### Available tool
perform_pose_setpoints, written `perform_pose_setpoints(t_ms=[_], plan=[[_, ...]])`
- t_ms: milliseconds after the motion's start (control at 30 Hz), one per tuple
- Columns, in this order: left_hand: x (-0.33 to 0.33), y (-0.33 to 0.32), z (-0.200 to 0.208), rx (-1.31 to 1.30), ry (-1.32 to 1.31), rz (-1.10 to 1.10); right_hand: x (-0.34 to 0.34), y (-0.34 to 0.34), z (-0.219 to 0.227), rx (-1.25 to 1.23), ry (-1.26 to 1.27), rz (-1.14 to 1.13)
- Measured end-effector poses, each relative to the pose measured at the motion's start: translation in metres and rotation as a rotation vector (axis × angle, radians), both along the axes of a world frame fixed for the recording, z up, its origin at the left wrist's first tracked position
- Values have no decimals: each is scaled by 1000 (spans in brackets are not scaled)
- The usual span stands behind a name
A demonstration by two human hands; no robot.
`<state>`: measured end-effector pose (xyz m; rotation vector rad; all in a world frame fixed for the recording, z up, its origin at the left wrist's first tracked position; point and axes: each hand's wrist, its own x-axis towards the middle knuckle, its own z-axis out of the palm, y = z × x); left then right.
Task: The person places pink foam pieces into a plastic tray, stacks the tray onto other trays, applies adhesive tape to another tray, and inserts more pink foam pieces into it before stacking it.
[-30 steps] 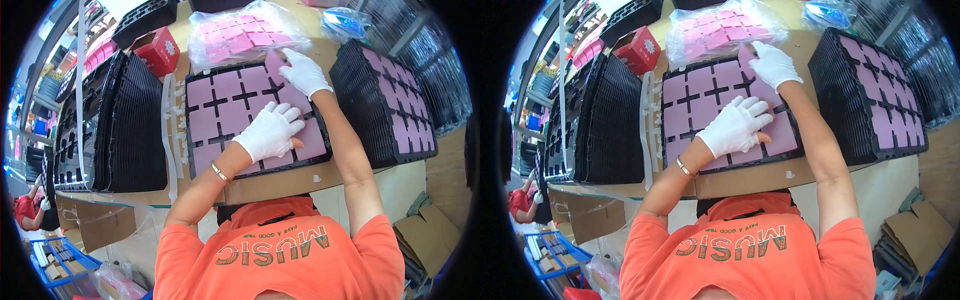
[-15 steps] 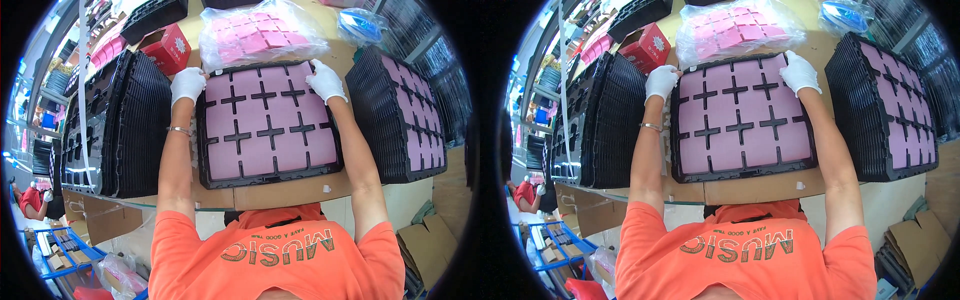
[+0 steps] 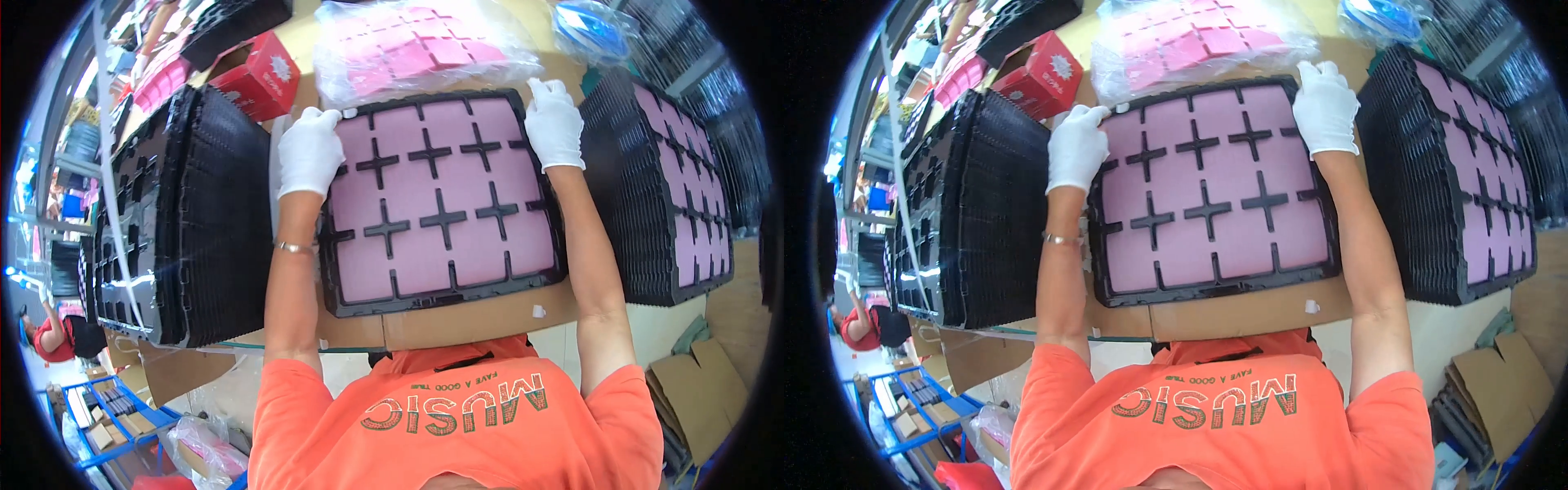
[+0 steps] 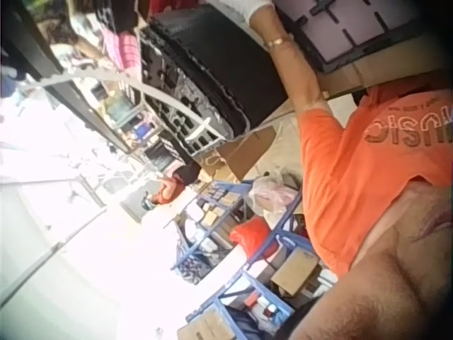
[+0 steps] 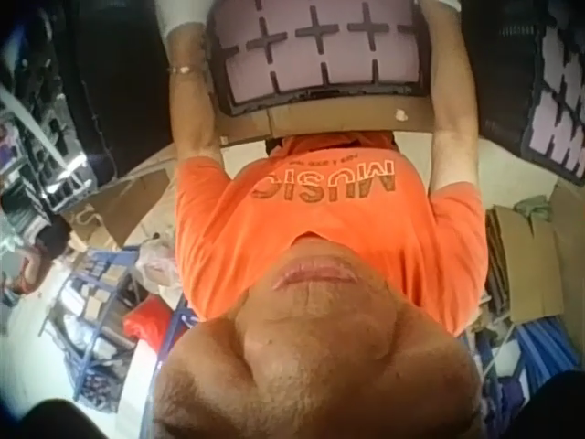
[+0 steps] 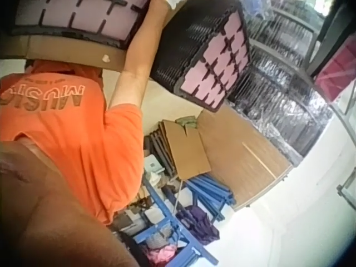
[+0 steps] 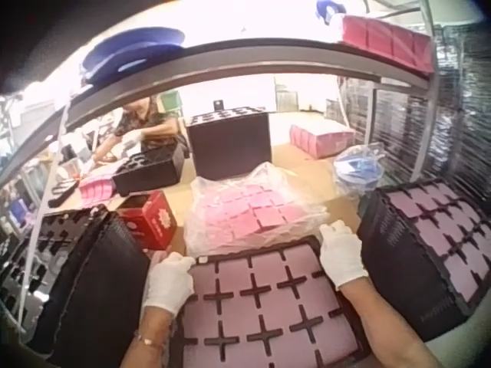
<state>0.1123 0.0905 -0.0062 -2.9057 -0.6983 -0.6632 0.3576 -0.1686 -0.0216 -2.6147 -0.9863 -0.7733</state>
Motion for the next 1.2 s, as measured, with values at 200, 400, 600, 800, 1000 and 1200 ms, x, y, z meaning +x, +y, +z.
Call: perform_pose_setpoints(t_ms=[200, 400, 600, 800, 1000, 1200], plan=[[-70, -71, 17, -140, -99, -251, -53, -60, 27, 186, -136, 312], [-115, -104, 12, -148, -71, -311, -116, -104, 25, -119, -81, 643], [-136, -123, -3, -37, 181, -436, -146, -135, 7, -368, 89, 682], [-132, -129, 4, -53, 184, -390, -148, -131, 3, -317, 101, 678], [-152, -114, -3, -90, 163, -361, -139, -152, 19, -433, 240, 617], [-95, -73, 14, 10, -4, -314, -85, -74, 32, -4, -103, 572]])
